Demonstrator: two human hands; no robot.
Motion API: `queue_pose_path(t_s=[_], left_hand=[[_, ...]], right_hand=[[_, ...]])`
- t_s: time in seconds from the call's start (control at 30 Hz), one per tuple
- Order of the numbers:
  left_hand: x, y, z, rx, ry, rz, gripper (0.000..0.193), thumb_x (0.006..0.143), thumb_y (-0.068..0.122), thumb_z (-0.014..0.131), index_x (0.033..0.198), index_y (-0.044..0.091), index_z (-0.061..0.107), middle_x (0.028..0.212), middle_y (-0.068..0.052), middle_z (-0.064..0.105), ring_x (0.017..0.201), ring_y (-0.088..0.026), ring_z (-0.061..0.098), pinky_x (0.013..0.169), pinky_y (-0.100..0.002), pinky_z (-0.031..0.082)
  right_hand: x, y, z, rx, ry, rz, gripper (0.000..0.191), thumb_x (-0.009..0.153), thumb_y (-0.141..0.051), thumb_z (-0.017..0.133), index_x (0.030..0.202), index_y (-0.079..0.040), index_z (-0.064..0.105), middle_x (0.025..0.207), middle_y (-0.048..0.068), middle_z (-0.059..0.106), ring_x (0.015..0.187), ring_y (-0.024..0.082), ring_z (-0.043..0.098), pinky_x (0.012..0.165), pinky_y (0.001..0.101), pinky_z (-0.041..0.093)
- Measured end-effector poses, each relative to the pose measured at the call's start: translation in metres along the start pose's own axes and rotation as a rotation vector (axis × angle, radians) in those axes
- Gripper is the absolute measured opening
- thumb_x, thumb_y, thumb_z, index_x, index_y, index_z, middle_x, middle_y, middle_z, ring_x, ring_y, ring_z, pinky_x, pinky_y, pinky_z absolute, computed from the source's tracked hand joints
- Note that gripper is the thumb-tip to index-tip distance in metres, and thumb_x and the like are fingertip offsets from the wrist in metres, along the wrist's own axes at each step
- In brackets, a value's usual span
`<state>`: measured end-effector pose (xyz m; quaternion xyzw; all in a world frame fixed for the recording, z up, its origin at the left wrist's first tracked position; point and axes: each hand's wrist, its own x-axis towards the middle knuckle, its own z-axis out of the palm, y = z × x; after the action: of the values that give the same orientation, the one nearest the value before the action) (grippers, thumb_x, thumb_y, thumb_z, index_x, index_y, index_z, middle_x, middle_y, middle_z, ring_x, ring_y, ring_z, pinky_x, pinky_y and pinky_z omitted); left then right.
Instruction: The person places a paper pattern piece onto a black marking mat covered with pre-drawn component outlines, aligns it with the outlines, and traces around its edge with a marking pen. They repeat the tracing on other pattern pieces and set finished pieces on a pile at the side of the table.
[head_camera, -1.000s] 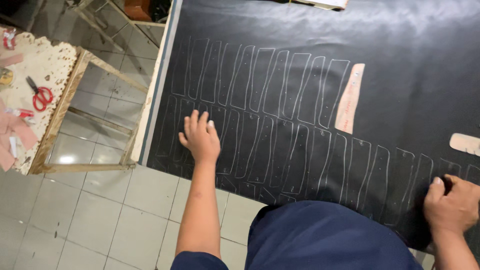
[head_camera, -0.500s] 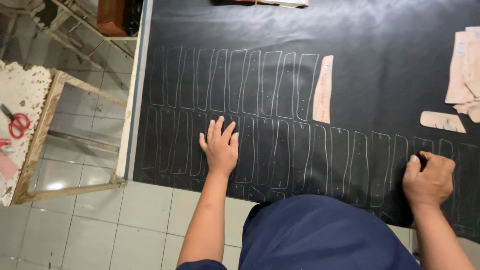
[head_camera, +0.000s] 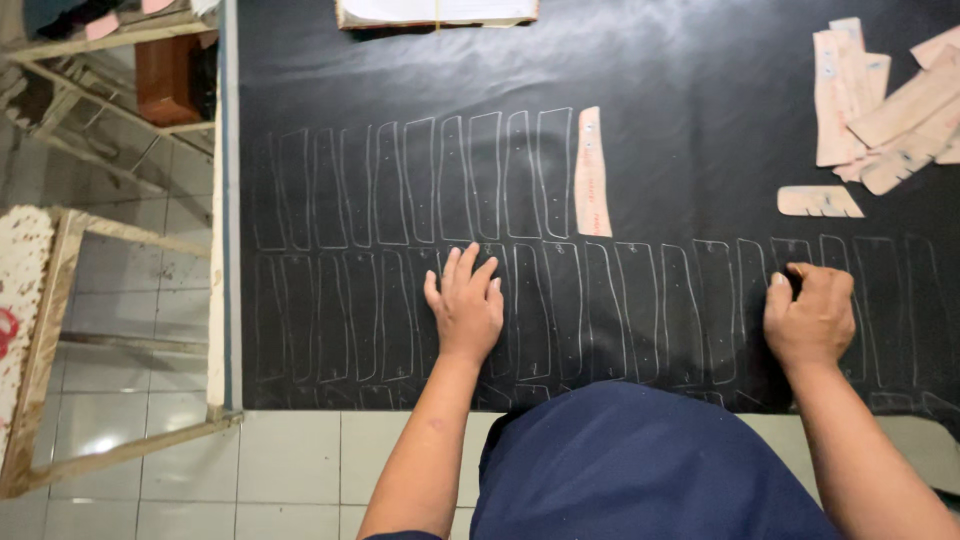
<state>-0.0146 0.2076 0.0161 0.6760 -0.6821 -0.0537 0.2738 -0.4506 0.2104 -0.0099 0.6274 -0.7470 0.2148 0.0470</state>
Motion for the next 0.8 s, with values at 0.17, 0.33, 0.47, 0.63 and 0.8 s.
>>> queue_pose_path(t_s=[0.17, 0.33, 0.47, 0.63, 0.8], left_hand=[[0.011, 0.018, 0.01, 0.059, -0.085, 0.019, 0.025, 0.092, 0.023, 0.069, 0.113, 0.01, 0.071, 0.146, -0.008, 0.056, 0.147, -0.03, 0.044, 0.12, -0.063, 0.023], [0.015, 0.053, 0.022, -0.145, -0.082, 0.286, 0.037, 0.088, 0.026, 0.071, 0.122, 0.009, 0.071, 0.144, -0.012, 0.056, 0.139, -0.033, 0.046, 0.113, -0.063, 0.023], [0.022, 0.068, 0.029, -0.075, -0.071, 0.313, 0.032, 0.085, 0.023, 0.071, 0.116, 0.013, 0.073, 0.138, -0.011, 0.06, 0.135, -0.032, 0.049, 0.112, -0.059, 0.026], [0.039, 0.09, 0.044, -0.137, -0.15, 0.354, 0.019, 0.09, 0.025, 0.073, 0.104, 0.012, 0.07, 0.132, -0.005, 0.064, 0.134, -0.025, 0.056, 0.111, -0.051, 0.034], [0.048, 0.124, 0.058, -0.292, -0.202, 0.555, 0.035, 0.09, 0.026, 0.072, 0.121, 0.009, 0.07, 0.136, -0.008, 0.061, 0.126, -0.025, 0.055, 0.104, -0.046, 0.037]], right_hand=[[0.001, 0.0, -0.001, 0.023, 0.007, 0.037, 0.021, 0.107, -0.03, 0.067, 0.116, -0.011, 0.064, 0.123, 0.016, 0.058, 0.116, 0.037, 0.062, 0.098, 0.0494, 0.05], [0.005, 0.003, -0.003, 0.048, 0.006, 0.055, 0.023, 0.106, -0.029, 0.068, 0.121, -0.011, 0.066, 0.123, 0.016, 0.058, 0.115, 0.038, 0.062, 0.096, 0.0502, 0.05], [0.006, 0.007, -0.003, 0.066, 0.027, 0.041, 0.023, 0.104, -0.028, 0.068, 0.12, -0.011, 0.065, 0.123, 0.016, 0.058, 0.115, 0.037, 0.062, 0.097, 0.0495, 0.05], [0.009, 0.01, -0.002, 0.047, 0.043, 0.046, 0.026, 0.102, -0.027, 0.069, 0.123, -0.013, 0.065, 0.126, 0.016, 0.058, 0.112, 0.038, 0.062, 0.093, 0.0498, 0.051], [0.012, 0.014, -0.004, 0.061, 0.033, 0.06, 0.026, 0.101, -0.026, 0.068, 0.122, -0.012, 0.064, 0.123, 0.015, 0.058, 0.107, 0.038, 0.063, 0.09, 0.0498, 0.051]])
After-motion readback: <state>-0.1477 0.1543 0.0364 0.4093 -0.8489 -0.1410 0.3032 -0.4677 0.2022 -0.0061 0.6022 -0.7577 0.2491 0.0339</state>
